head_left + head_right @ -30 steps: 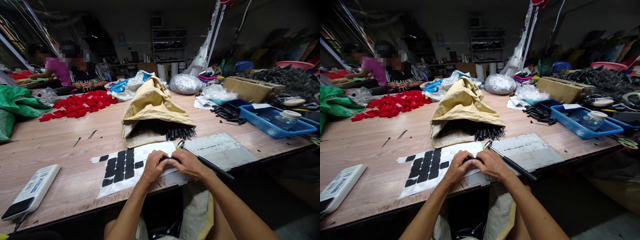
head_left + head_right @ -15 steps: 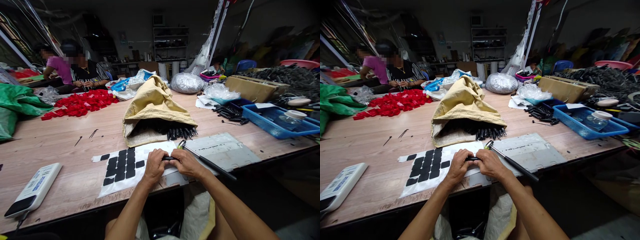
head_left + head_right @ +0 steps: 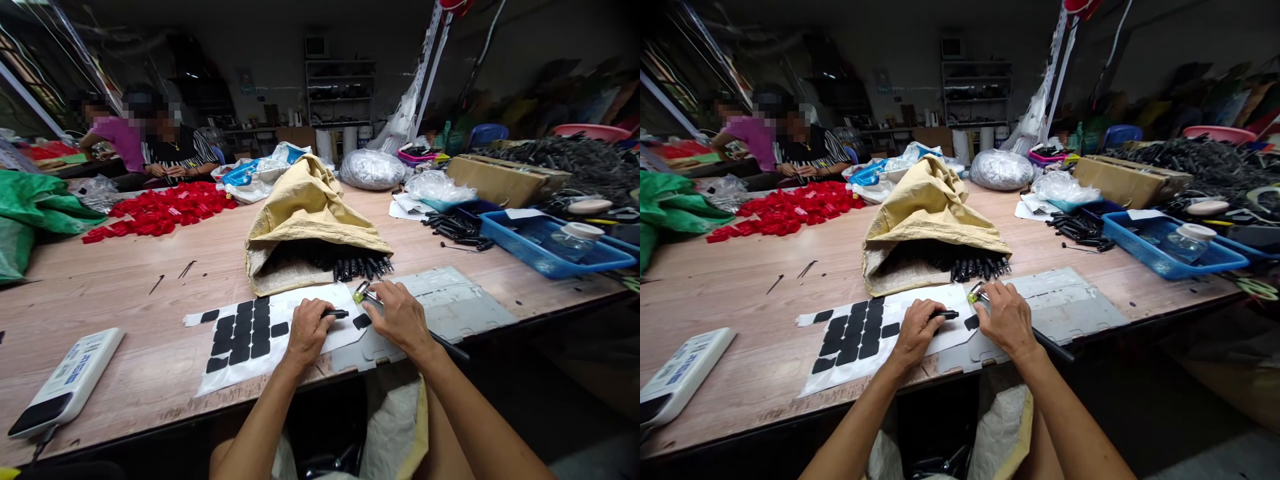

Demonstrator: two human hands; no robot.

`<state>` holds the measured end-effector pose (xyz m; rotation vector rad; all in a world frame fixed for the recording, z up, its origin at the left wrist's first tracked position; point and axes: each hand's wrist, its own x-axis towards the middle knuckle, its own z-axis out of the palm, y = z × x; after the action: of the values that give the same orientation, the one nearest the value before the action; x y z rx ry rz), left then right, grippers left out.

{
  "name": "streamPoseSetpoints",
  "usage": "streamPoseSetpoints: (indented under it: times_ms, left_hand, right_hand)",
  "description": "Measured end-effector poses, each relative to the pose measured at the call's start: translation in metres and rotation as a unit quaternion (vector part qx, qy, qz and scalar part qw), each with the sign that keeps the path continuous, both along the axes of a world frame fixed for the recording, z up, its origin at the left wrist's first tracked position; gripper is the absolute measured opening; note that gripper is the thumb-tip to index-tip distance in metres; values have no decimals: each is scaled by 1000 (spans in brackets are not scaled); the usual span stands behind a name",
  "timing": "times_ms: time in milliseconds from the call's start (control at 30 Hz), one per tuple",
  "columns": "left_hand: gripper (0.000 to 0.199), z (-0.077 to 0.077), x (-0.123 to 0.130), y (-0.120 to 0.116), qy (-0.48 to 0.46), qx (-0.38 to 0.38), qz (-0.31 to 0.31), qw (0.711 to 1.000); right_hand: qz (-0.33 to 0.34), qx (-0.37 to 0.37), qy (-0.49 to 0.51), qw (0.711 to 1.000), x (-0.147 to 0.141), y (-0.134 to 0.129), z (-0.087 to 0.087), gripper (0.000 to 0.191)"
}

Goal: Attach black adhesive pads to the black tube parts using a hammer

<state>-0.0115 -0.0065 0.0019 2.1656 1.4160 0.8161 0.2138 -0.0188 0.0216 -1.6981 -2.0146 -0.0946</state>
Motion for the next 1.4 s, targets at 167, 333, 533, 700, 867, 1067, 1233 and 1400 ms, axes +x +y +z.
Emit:
streamPoseSetpoints:
  times_ms: [167, 333, 533, 700, 867, 1067, 1233, 1400]
  left_hand:
    - [17, -3, -1, 1, 7, -8, -5, 1000]
    - [20, 5, 2, -1, 5, 1, -14, 1000]
    - [26, 27, 5, -72, -77, -33, -107, 991]
    - [23, -23, -6, -137, 43, -174, -172, 969]
    - [29, -87, -23, -147, 240, -275, 18, 931]
    - [20, -16, -11, -136, 148, -293, -102, 939]
    - [24, 63, 16, -45, -49, -227, -72, 970]
    - [40, 69, 28, 96, -232, -216, 146, 937]
  right_hand:
    - [-67, -34, -79, 994, 3, 4, -17, 12]
    - [-80, -4, -92, 993, -3, 5, -23, 8]
    - [-79, -3, -84, 993, -2, 4, -22, 11]
    - [-82, -5, -90, 993, -2, 6, -24, 10]
    - [-81, 5, -93, 992, -2, 5, -26, 10]
    - [-85, 25, -105, 990, -2, 4, -28, 9]
    - [-90, 18, -110, 990, -3, 4, -28, 11]
    - [-80, 9, -102, 992, -2, 5, -26, 11]
